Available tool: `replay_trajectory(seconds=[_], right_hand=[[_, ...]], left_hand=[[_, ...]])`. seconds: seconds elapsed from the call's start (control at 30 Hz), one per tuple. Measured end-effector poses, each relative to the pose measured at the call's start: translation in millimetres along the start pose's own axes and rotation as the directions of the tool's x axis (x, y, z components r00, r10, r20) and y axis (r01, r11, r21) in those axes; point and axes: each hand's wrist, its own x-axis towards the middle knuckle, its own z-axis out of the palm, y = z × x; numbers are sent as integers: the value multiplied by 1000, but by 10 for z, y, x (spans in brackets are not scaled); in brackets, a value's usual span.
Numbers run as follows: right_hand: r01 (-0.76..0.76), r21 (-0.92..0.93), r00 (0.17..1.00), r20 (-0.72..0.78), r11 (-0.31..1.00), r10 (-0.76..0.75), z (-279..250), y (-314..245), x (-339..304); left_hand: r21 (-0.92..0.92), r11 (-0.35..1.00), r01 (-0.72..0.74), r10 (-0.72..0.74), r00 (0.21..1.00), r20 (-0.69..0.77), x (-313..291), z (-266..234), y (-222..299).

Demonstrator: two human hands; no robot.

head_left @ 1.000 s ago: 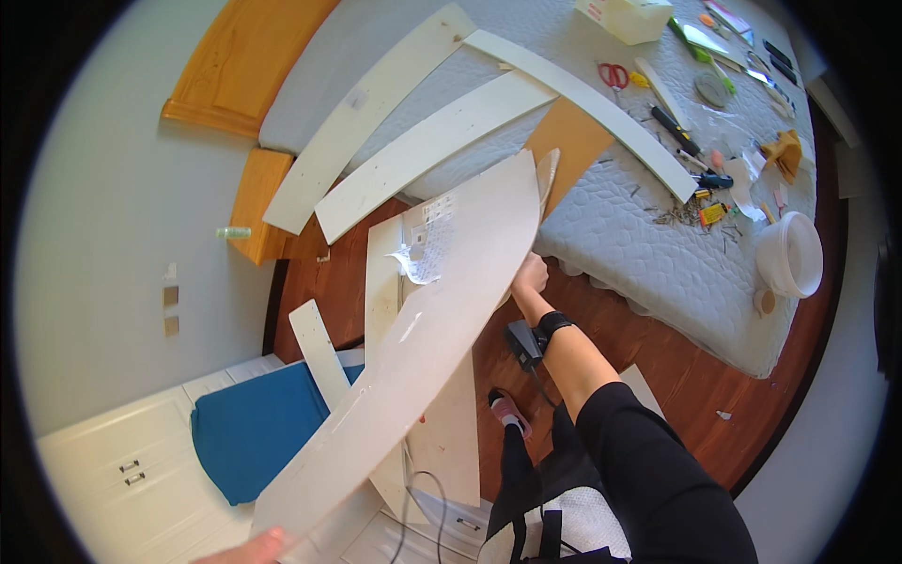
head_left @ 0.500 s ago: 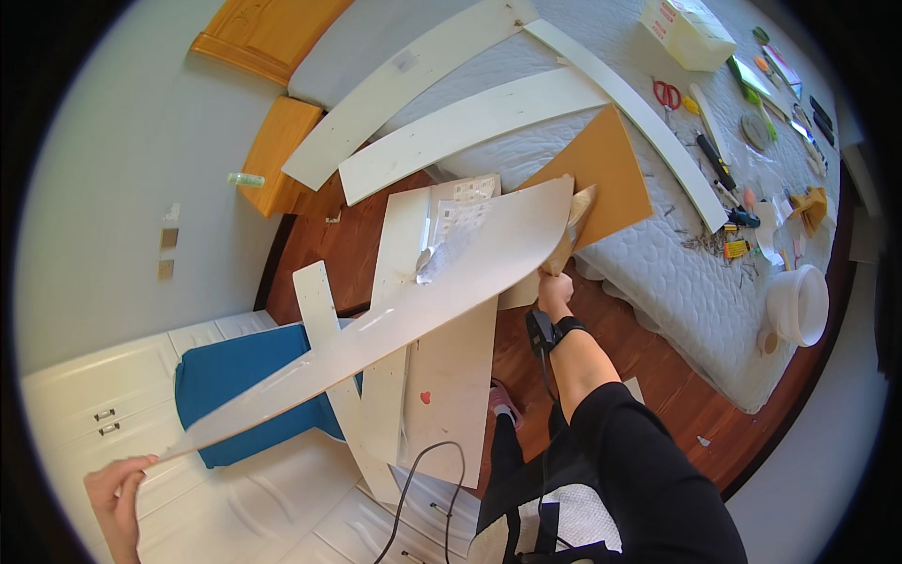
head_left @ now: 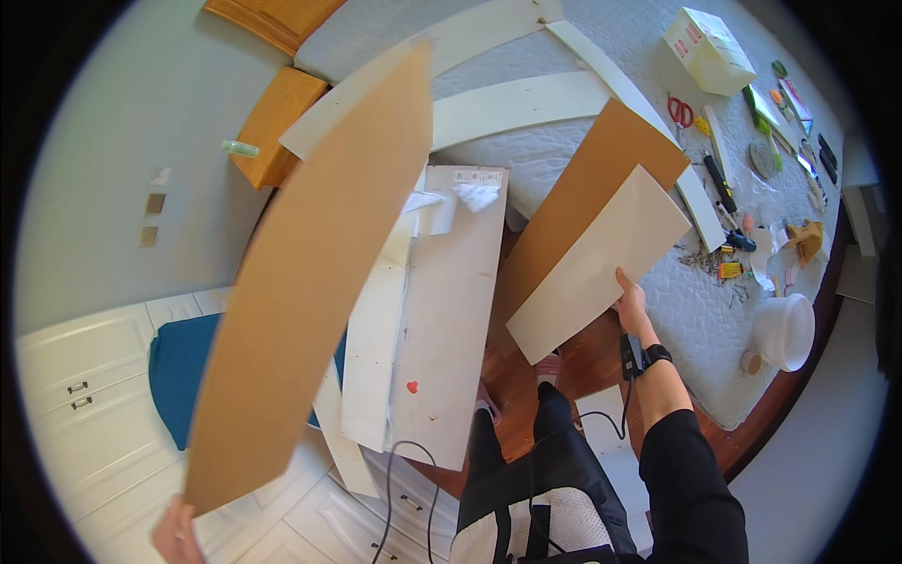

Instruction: The person assembles flat-pack furniture by stacking white panels, aligning them, and fastening them with a screwdriver. They handle multiple panels and fasteners, working on the floor and using a bed as a staging surface.

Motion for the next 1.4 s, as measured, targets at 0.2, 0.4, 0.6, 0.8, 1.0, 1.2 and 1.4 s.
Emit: replay_trajectory(seconds=[0.2,0.4,0.6,0.8,1.0,1.2,1.4], right_hand=[[139,-272,990,43,952,-133,-54,-191,-45],[404,-560,897,88,724,-433,307,-291,-539],[530,-836,588,243,141,-771,253,-749,-1090],[769,-541,547,284,340,-787,125,-2240,-1948],[569,-232,807,345,789,-480,803,-2780,-2539],[354,-210,859,458,911,-228,1512,-2109,-2289],[343,-398,829,555,851,-74,2129,-1829,-2474]], left_hand=[[-13,996,-94,94,994,60,-1015,1270,190],[-193,971,-142,193,940,280,-1937,2777,613],[-164,986,-38,123,825,552,-1906,4299,923],[-12,980,-200,162,757,633,-1744,5147,902],[8,998,-57,38,767,641,-1865,5124,802],[155,973,-172,47,803,594,-1992,5031,309],[-6,999,-34,29,743,669,-1852,5004,87]])
